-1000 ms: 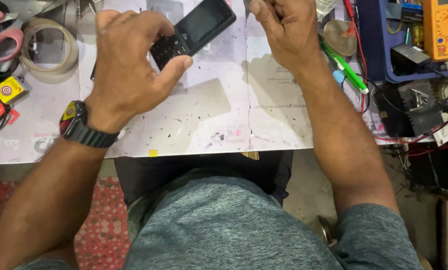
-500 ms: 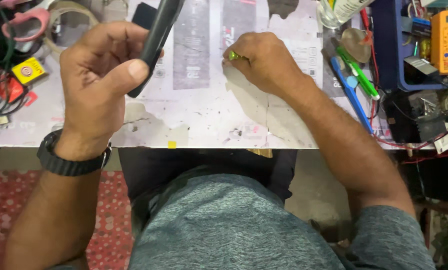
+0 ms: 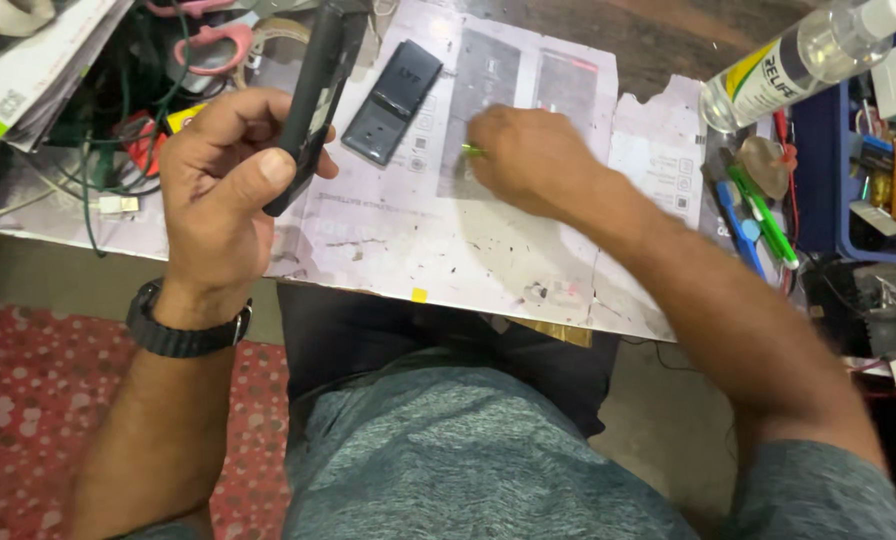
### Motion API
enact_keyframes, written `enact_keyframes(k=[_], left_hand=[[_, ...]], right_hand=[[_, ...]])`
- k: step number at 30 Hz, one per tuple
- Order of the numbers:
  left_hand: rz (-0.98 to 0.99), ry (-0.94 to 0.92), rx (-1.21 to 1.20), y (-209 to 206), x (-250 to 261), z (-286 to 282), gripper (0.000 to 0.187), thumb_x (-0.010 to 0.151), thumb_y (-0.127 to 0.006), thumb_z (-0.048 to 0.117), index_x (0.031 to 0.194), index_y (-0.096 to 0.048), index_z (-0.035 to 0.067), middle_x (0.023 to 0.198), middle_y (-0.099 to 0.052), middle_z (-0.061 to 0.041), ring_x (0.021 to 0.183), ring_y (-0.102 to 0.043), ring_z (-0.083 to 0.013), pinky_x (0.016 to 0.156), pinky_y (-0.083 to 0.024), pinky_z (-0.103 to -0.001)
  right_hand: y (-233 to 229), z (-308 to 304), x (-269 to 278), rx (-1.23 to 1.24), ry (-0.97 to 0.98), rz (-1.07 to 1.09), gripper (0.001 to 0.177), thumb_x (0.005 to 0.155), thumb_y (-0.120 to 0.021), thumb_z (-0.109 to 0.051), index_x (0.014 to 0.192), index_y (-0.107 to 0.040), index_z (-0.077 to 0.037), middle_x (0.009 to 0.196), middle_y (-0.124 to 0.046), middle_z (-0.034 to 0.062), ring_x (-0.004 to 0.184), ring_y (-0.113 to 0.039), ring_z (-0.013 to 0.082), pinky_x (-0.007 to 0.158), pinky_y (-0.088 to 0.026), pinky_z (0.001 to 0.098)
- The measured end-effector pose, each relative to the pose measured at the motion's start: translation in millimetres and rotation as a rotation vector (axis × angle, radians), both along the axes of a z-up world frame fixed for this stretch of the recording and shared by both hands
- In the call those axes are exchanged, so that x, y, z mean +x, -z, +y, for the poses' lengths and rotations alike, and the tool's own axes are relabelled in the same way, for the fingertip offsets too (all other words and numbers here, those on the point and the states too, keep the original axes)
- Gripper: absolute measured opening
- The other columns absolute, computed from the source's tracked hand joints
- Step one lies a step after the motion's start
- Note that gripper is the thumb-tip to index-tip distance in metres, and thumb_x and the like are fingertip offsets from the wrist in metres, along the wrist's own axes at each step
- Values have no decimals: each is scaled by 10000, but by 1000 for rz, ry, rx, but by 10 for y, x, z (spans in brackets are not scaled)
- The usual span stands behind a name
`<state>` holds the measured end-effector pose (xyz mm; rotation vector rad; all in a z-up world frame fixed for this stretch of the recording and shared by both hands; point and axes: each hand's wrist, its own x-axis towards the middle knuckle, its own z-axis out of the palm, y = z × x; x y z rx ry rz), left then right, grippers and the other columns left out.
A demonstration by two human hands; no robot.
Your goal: The person sits on the floor and uses a green precision tool to pry open the back cover of a black mobile phone. They carefully separate the casing from the internal components, remove the battery, and inspect the device's interior.
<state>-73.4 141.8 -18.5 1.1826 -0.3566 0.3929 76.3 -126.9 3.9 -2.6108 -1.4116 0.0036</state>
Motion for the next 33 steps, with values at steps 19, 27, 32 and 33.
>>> enact_keyframes(k=[19,27,32,33], left_hand=[[-298,-308,1024,-234,329,-740,367,842,-821,201,1127,-674,21,1086,-710,-134,1011,-640,-326,921,-435,-449],[-349,-253,1404,-156,556,-1252,346,807,-826,272,1029,-673,55,1027,-666,-133,989,-601,-329,920,-390,-464],[-362,-314,1380,-187,599,-1345,502,735,-848,369,1051,-666,23,1066,-657,-180,1004,-593,-347,916,-351,-474],[-349,-289,1413,-171,619,-1370,477,761,-844,347,1070,-667,29,1056,-660,-167,999,-599,-336,926,-355,-473]], right_hand=[[-41,-861,277,508,220,49,147,994,-789,-68,1071,-697,17,830,-659,95,696,-592,168,634,-476,319],[206,-1134,440,705,215,-29,135,1013,-803,-59,1078,-699,-4,841,-667,66,728,-618,131,661,-484,293],[197,-1133,421,685,194,1,172,1010,-835,-61,1082,-693,6,821,-640,59,711,-600,125,637,-474,285],[199,-1133,417,690,185,21,173,1018,-830,-55,1088,-685,10,821,-628,59,715,-589,127,640,-469,288]])
